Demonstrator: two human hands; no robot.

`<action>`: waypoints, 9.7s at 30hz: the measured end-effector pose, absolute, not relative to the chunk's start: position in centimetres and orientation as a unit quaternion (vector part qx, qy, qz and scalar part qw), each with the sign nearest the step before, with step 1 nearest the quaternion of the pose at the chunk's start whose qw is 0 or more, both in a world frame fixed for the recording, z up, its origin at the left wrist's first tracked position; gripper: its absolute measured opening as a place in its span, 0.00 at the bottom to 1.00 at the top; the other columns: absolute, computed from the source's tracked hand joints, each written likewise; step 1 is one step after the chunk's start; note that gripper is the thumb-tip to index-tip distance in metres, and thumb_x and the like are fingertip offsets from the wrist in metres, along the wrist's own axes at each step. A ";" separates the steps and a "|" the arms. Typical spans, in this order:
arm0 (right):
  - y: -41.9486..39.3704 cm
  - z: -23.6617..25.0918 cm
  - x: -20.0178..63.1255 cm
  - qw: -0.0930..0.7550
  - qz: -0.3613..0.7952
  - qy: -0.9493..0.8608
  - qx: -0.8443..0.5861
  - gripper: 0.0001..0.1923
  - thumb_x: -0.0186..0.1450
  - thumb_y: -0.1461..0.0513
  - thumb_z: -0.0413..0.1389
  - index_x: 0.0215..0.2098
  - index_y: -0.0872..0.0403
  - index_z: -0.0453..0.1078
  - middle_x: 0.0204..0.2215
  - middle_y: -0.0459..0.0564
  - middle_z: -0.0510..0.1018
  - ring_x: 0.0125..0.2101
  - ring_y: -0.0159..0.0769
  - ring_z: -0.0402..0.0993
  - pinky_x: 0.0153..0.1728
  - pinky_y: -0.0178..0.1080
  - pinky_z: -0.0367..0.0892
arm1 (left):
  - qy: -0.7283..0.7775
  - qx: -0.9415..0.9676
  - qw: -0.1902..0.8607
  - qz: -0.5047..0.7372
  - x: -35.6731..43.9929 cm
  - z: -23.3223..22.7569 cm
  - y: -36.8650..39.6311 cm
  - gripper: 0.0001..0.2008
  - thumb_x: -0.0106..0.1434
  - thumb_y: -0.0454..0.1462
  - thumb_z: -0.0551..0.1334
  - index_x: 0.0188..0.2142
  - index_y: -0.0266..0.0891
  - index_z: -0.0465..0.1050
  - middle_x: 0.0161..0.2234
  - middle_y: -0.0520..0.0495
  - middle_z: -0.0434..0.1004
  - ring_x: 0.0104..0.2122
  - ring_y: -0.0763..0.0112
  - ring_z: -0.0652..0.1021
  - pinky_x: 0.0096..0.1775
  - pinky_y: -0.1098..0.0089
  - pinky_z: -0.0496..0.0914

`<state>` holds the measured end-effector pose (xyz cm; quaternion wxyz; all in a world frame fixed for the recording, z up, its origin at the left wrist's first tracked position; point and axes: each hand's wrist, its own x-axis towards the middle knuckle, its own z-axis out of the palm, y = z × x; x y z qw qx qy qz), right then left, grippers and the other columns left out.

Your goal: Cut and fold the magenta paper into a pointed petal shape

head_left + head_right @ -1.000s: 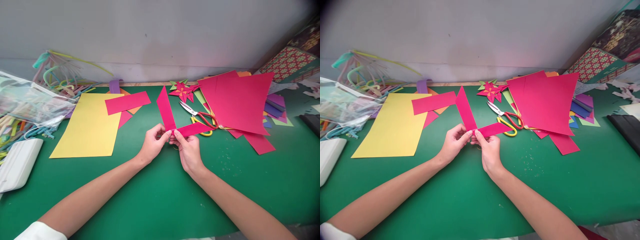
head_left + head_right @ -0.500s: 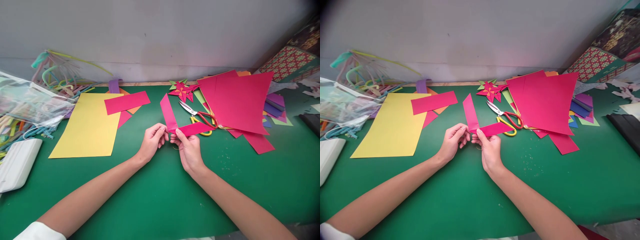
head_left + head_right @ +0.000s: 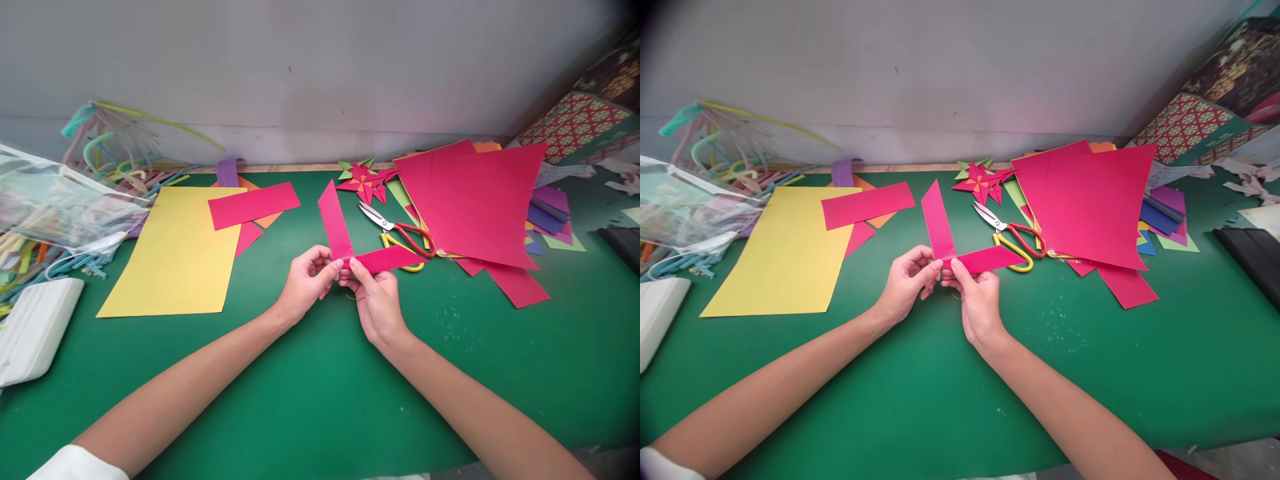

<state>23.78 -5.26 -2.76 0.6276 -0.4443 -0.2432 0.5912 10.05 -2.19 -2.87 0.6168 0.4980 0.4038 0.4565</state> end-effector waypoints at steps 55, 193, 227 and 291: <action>-4.6 -2.9 25.0 0.505 0.589 -0.394 -0.492 0.21 0.63 0.47 0.69 0.27 0.56 0.79 0.23 0.50 0.80 0.20 0.33 0.73 0.22 0.36 0.70 | 0.440 0.611 0.490 0.439 9.4 -2.9 -2.4 0.15 0.72 0.46 0.64 0.37 0.36 0.77 0.25 0.52 0.74 0.25 0.74 0.71 0.29 0.72 0.65; -4.0 -3.0 26.1 0.530 0.577 -0.404 -0.472 0.18 0.63 0.47 0.69 0.36 0.53 0.76 0.26 0.45 0.78 0.22 0.31 0.73 0.22 0.33 0.71 | 0.441 0.580 0.552 0.405 9.4 -2.4 -1.7 0.24 0.66 0.52 0.67 0.24 0.37 0.71 0.19 0.52 0.70 0.21 0.75 0.70 0.26 0.72 0.65; -3.9 -2.6 26.4 0.540 0.579 -0.391 -0.469 0.17 0.60 0.51 0.72 0.33 0.54 0.77 0.22 0.45 0.79 0.20 0.30 0.72 0.22 0.33 0.69 | 0.371 0.618 0.555 0.416 9.3 -2.3 -2.0 0.16 0.71 0.47 0.64 0.33 0.37 0.77 0.23 0.53 0.70 0.21 0.77 0.64 0.25 0.73 0.60; -2.8 -2.3 27.9 0.566 0.630 -0.387 -0.366 0.26 0.59 0.67 0.68 0.55 0.44 0.78 0.63 0.47 0.76 0.62 0.44 0.71 0.56 0.44 0.74 | 0.446 0.449 0.594 0.497 9.1 -3.7 -1.3 0.21 0.68 0.51 0.66 0.27 0.37 0.77 0.17 0.53 0.68 0.18 0.76 0.67 0.24 0.71 0.60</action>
